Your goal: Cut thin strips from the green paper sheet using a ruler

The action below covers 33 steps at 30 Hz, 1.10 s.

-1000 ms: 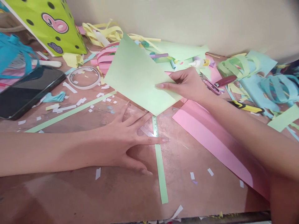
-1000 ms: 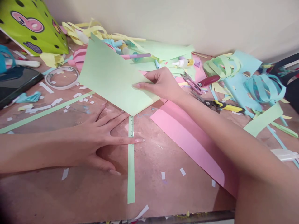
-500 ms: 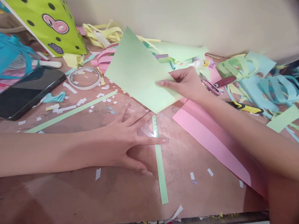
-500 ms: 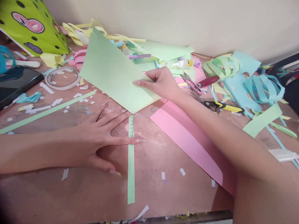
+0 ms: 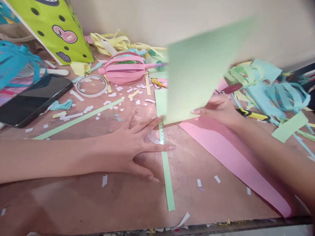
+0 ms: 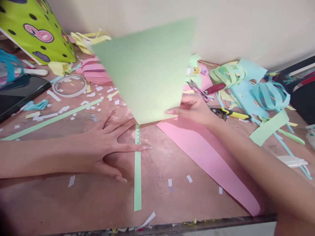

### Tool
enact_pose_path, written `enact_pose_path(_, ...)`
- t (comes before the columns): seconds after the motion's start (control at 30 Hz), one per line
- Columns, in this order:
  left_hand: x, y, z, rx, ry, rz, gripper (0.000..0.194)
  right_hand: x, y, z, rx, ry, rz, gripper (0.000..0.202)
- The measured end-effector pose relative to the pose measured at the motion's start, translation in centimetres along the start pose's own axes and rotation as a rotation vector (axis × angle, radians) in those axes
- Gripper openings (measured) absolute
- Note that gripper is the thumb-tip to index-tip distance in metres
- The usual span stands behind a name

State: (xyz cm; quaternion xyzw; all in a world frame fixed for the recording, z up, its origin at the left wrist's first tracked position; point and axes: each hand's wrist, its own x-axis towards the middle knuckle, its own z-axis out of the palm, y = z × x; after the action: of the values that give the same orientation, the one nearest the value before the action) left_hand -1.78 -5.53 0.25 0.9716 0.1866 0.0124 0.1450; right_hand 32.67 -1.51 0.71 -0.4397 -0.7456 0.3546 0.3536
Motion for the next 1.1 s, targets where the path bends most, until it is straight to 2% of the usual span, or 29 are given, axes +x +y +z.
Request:
enact_pose_path(0.1, 0.0, -0.5, 0.8, -0.008, 0.051, 0.030, 0.087, -2.6, -0.3, -0.8, -0.084, -0.118, -0.092, 0.008)
enact_pose_path(0.17, -0.1, -0.6, 0.8, 0.002, 0.056, 0.035, 0.087, -3.7, -0.9, -0.9, -0.174, -0.179, -0.101, 0.020)
enact_pose_path(0.27, -0.2, -0.3, 0.4, 0.020, 0.057, 0.032, 0.081, -4.3, -1.8, -0.6, -0.308, -0.355, -0.198, 0.041)
enact_pose_path(0.33, -0.3, 0.1, 0.2, 0.032, 0.076, 0.037, 0.076, -4.2, -2.2, -0.3, -0.351, -0.463, -0.233, 0.045)
enact_pose_path(0.4, -0.5, 0.5, -0.1, 0.053, 0.102, 0.028, 0.073, -4.0, -2.2, -0.1, -0.358, -0.516, -0.222, 0.044)
enact_pose_path(0.53, -0.6, 1.0, -1.2, 0.096, 0.137, 0.026, 0.070, -4.0, -2.0, -0.2, -0.309, -0.555, -0.192, 0.041)
enact_pose_path(0.63, -0.3, 1.1, -1.7, 0.078, 0.112, 0.037, 0.066, -4.2, -2.1, -0.4, -0.273, -0.579, -0.199, 0.039)
enact_pose_path(0.8, 0.0, 1.4, -1.2, 0.032, 0.144, -0.052, 0.071, -4.5, -2.8, -0.6, -0.301, -0.617, -0.221, 0.044)
enact_pose_path(0.97, -0.1, 1.0, -1.7, 0.072, 0.001, -0.007, 0.075, -4.7, -3.2, -0.8, -0.316, -0.630, -0.229, 0.061)
enact_pose_path(1.1, -0.2, 0.5, -1.1, 0.090, 0.098, -0.003, 0.082, -4.6, -3.5, -0.7, -0.366, -0.632, -0.275, 0.057)
